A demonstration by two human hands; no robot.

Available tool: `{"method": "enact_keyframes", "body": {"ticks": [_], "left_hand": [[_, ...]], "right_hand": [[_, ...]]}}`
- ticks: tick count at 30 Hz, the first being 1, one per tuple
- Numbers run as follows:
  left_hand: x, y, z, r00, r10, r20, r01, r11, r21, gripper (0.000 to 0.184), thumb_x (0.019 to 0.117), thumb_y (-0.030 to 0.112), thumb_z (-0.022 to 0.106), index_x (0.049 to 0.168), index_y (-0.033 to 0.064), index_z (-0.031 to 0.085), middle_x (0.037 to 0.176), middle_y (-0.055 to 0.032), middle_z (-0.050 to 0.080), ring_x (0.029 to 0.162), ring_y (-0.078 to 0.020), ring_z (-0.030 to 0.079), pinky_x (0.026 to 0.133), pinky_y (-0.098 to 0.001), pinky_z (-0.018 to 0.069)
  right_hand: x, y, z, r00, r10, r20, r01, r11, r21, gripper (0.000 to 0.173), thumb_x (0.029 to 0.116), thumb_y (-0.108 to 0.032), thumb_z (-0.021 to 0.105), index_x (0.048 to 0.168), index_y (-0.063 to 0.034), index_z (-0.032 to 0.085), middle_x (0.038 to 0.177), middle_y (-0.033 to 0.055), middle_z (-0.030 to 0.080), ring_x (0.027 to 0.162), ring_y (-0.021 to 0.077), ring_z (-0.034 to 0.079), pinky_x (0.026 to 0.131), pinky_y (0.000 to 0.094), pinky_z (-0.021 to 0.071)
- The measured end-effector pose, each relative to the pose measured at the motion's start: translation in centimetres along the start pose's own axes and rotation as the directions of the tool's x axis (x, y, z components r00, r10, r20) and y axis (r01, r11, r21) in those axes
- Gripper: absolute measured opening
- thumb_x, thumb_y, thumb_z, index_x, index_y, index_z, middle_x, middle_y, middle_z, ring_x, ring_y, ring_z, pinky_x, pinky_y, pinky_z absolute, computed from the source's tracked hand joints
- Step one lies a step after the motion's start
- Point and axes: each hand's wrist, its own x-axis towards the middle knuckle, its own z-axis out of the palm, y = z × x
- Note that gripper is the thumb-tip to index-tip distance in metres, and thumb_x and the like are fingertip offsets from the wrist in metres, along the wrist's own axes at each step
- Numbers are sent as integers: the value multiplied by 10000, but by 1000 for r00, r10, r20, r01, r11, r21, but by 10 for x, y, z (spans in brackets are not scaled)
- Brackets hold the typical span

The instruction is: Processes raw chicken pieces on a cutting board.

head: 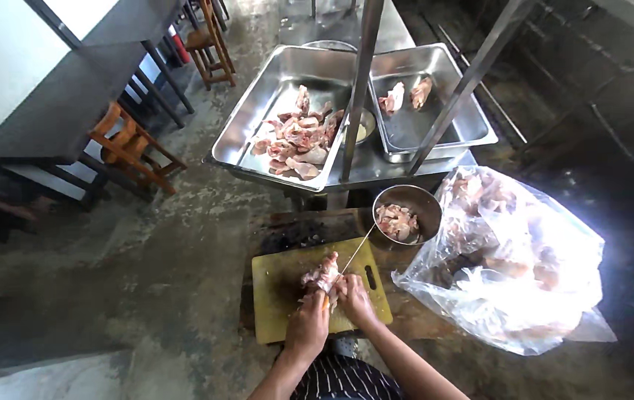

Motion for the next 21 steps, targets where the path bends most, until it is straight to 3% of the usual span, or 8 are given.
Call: {"method": "enact_keyframes", "body": {"ticks": [2, 4, 5, 7, 9, 10, 18, 21], "left_hand": [[3, 13, -9, 969, 142, -202, -153, 988, -39, 295, 1000, 205, 636, 1238, 36, 677, 1030, -140, 735, 827, -260, 752, 733, -425, 645], [6, 17, -10, 943, 189, -273, -209, 977, -44, 297, 981, 174, 635, 1238, 27, 664, 1010, -138, 728, 814, -257, 744, 719, -431, 641], [8, 12, -3, 959, 162, -232, -176, 984, -39, 313, 992, 176, 626, 1262, 23, 659, 1038, -149, 735, 845, -272, 751, 743, -450, 641], [12, -7, 24, 999, -26, 21, 25, 999, 45, 327, 1043, 206, 562, 1328, 59, 624, 1114, -159, 734, 940, -308, 753, 826, -485, 629], [18, -24, 47, 937, -213, 276, 170, 970, 174, 351, 1082, 223, 468, 1402, 113, 561, 1207, -170, 706, 1036, -348, 732, 887, -524, 604], [20, -26, 51, 924, -234, 303, 176, 963, 206, 345, 1085, 217, 456, 1397, 121, 565, 1215, -171, 703, 1041, -350, 731, 882, -527, 604], [19, -25, 50, 945, -200, 257, 142, 963, 229, 279, 1062, 186, 475, 1300, 134, 610, 1126, -136, 732, 960, -323, 750, 814, -512, 618], [12, 1, 24, 1000, -21, 10, 20, 991, 134, 261, 1017, 167, 586, 1253, 81, 657, 997, -132, 750, 837, -294, 762, 732, -483, 635]], "right_hand": [[-2, 1, 1, 1000, 11, -7, -11, 1000, 20, 440, 974, -223, 666, 1350, -23, 555, 1379, 238, 553, 1201, 389, 621, 976, 540, 556], [-4, -2, 0, 1000, 23, -15, -23, 1000, 19, 430, 971, -216, 668, 1340, -25, 558, 1381, 237, 551, 1183, 385, 631, 958, 540, 563], [-4, -4, -1, 999, 40, -13, -40, 999, 16, 433, 971, -223, 666, 1343, -30, 559, 1389, 232, 551, 1182, 379, 635, 959, 539, 564], [-5, -5, 0, 998, 62, -9, -62, 998, 19, 441, 979, -241, 661, 1352, -29, 557, 1391, 230, 550, 1186, 375, 634, 968, 535, 562], [-5, -4, 3, 997, 82, -2, -82, 996, 19, 437, 972, -225, 665, 1350, -30, 562, 1390, 224, 552, 1201, 365, 628, 981, 524, 558], [-5, -2, 3, 996, 85, -2, -85, 996, 22, 432, 969, -216, 667, 1344, -30, 561, 1380, 223, 555, 1195, 363, 631, 976, 520, 559], [-6, -5, 6, 993, 114, -34, -113, 993, 35, 420, 975, -238, 670, 1331, -37, 569, 1368, 218, 559, 1167, 358, 643, 956, 517, 570], [-7, -4, 5, 994, 99, -46, -97, 994, 51, 424, 989, -244, 654, 1339, -24, 559, 1372, 239, 551, 1180, 378, 633, 959, 533, 564]]}}
